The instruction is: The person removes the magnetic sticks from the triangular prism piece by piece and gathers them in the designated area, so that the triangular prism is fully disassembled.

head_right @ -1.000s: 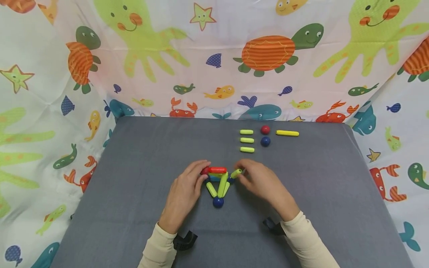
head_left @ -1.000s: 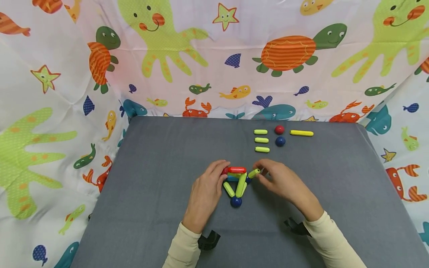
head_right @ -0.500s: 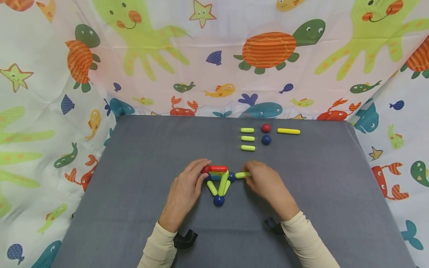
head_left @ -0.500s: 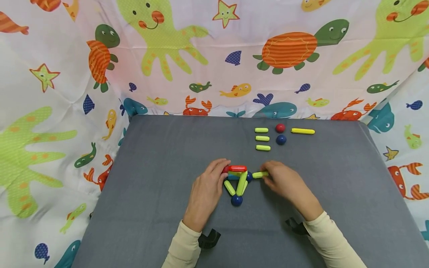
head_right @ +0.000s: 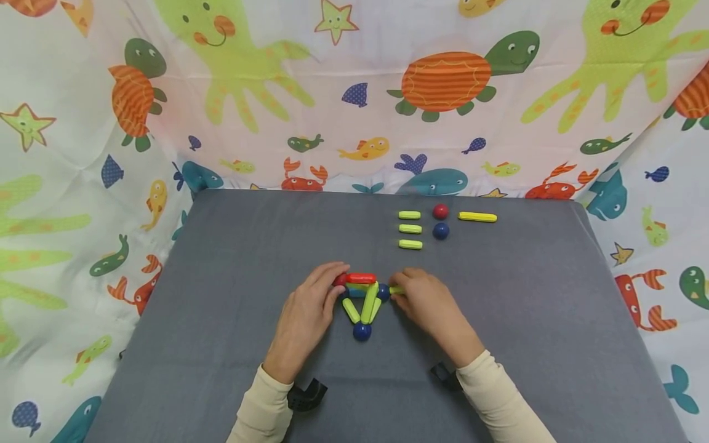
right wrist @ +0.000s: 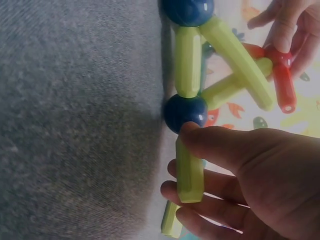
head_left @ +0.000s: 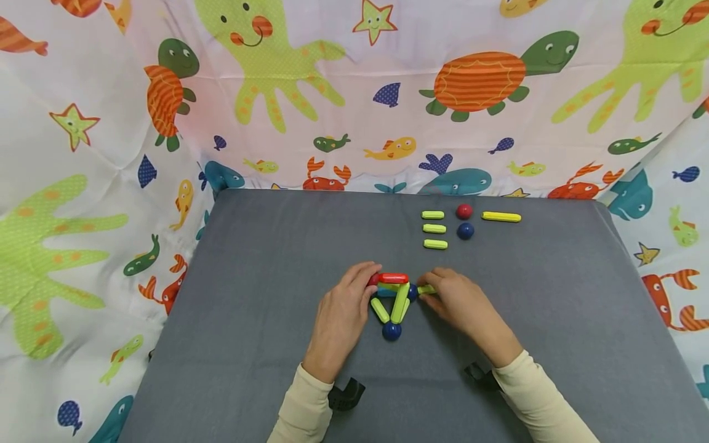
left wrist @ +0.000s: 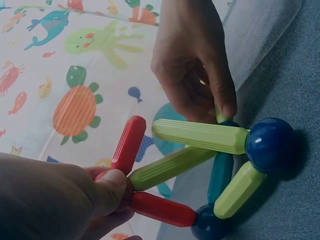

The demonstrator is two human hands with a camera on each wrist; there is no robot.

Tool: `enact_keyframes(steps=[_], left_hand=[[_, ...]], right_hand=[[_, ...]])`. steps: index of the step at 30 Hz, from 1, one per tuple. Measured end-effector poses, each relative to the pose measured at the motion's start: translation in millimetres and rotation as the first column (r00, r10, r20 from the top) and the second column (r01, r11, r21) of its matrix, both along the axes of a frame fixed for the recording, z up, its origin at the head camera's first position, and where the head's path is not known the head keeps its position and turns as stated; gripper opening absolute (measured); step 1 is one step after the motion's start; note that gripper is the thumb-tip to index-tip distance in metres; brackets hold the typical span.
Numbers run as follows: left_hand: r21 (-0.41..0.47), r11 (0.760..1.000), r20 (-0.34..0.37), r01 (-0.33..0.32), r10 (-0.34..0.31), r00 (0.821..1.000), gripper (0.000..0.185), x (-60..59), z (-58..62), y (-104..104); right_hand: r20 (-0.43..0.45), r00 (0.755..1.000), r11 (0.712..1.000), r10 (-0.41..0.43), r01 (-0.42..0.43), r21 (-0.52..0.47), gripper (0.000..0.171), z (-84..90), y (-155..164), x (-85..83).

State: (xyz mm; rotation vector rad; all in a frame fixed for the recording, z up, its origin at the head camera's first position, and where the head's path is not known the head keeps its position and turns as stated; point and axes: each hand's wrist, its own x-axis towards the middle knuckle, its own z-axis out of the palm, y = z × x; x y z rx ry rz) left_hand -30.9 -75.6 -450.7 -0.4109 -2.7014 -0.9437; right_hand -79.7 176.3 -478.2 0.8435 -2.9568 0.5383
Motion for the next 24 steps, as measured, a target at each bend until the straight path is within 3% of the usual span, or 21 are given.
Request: enact_keyframes(steps=[9, 24], left_hand=[[0.009, 1.000, -0.030, 0.004, -0.003, 1.000, 0.037, -0.2, 0.7, 0.7], [-0.003, 1.000, -0.002, 0.007, -0.007, 1.000, 0.036, 1.3, -0.9, 0.3]], right_hand=[[-0.064, 0.998, 1.000, 0.022, -0.021, 0.007, 0.024, -5.2, -0.5, -1.0], [-0.097, 0.995, 0.997, 0.021, -0.014, 0.074, 0.024, -4.2, -1.1, 1.1]])
